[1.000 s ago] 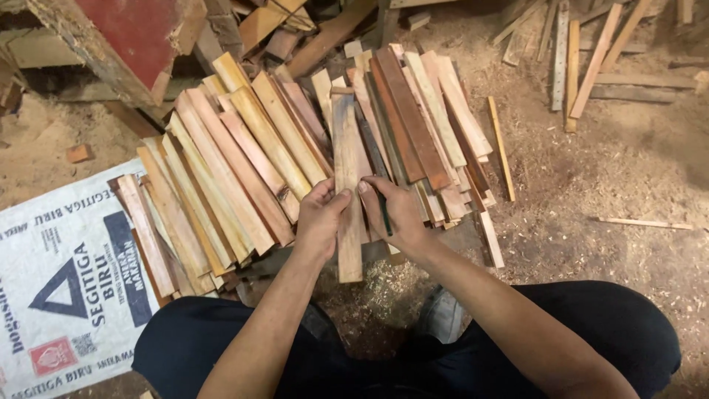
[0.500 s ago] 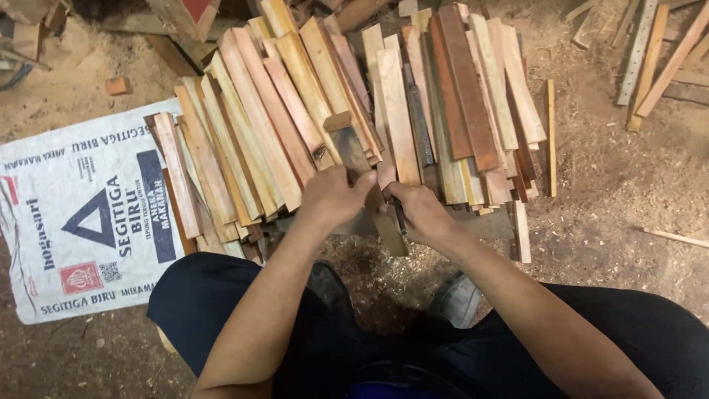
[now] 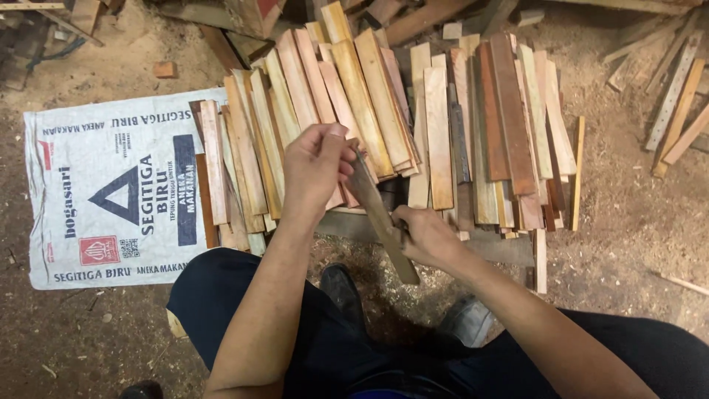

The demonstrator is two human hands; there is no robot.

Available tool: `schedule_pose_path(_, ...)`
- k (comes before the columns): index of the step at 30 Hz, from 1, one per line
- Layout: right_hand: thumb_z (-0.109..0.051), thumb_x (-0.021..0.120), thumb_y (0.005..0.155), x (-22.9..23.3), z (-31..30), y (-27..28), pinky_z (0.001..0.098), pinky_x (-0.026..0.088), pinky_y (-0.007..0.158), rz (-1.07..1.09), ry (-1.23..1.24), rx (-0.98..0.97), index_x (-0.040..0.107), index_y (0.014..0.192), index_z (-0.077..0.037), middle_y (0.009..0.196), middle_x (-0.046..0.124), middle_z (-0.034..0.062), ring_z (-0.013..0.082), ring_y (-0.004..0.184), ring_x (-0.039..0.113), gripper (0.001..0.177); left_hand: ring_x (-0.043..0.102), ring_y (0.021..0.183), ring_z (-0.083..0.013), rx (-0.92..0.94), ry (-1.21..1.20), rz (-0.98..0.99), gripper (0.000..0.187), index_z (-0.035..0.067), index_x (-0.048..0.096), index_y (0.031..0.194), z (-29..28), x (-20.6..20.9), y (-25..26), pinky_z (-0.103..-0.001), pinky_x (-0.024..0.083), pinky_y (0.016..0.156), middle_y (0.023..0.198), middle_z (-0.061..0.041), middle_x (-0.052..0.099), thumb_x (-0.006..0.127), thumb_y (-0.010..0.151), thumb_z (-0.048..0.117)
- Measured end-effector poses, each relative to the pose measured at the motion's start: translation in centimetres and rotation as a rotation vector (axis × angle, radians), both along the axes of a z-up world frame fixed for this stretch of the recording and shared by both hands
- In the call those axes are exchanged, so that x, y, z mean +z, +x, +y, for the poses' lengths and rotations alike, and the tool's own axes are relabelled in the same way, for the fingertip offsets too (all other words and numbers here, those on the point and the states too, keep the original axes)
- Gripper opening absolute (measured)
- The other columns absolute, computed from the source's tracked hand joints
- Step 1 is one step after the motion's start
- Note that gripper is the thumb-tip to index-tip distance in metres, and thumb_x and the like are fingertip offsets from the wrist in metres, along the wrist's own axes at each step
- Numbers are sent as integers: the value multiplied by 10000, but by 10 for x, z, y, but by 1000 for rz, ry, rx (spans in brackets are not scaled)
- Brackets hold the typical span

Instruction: Marking thin wooden strips with a pencil while sorting through a pile on the floor.

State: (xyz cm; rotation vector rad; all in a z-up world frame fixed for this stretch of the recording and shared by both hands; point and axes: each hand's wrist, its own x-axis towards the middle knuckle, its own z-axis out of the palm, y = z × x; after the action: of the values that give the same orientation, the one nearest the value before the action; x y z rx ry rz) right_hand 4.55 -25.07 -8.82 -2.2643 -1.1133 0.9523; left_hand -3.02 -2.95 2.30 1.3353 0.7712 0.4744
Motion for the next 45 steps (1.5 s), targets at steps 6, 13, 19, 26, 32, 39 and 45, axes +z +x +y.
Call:
schedule_pose_path(6,-149,660,851,57,8,-28,510,604,699,38,-59,53,736,1013,-107,844,780,194,413,804,763,184,646,488,-129,211,-60,-117,185,36,681,969,9,19,-3,-227,573,430,646,-93,665,567,983,181)
schedule_pose_path(13,-110,636,886,-24,40,-49,441,615,665,-173,-73,320,744,999,7,755,743,224,401,731,741,196,681,525,-149,170,-62,-197,182,48,682,999,8,4,0,-227,576,456,668,-108,681,573,1004,194)
schedule_pose_path(19,-129,619,913,-114,61,-36,418,612,645,-361,-101,377,764,841,-7,731,740,182,351,738,752,203,732,639,-154,9,-167,-188,244,29,677,1070,-9,-18,15,-251,628,563,766,-107,722,536,1025,223)
schedule_pose_path(26,-79,523,876,-123,65,-33,392,575,587,-574,-9,462,761,828,-58,693,722,132,313,707,749,244,743,679,-179,-81,-219,-100,273,33,690,1102,-15,-37,29,-269,637,575,817,-147,739,550,1026,255)
schedule_pose_path(32,-122,486,949,-128,75,-29,399,580,675,-304,-97,332,741,811,-40,751,730,190,368,786,752,301,749,697,-184,-111,-247,-53,310,34,698,1122,-18,-32,32,-282,643,582,845,-148,750,557,1025,293)
schedule_pose_path(39,-33,594,941,-55,67,-24,290,492,460,-93,-396,556,747,752,0,590,674,132,220,464,621,246,741,673,-135,-31,-192,68,351,55,692,1123,13,-30,18,-239,637,588,825,-109,750,513,1023,339)
schedule_pose_path(45,-108,524,985,-55,73,-27,500,618,761,68,-366,421,732,1003,61,947,732,259,403,930,731,269,762,671,-153,44,-207,-19,323,44,661,1106,29,-27,8,-276,653,591,819,-113,759,514,1026,321)
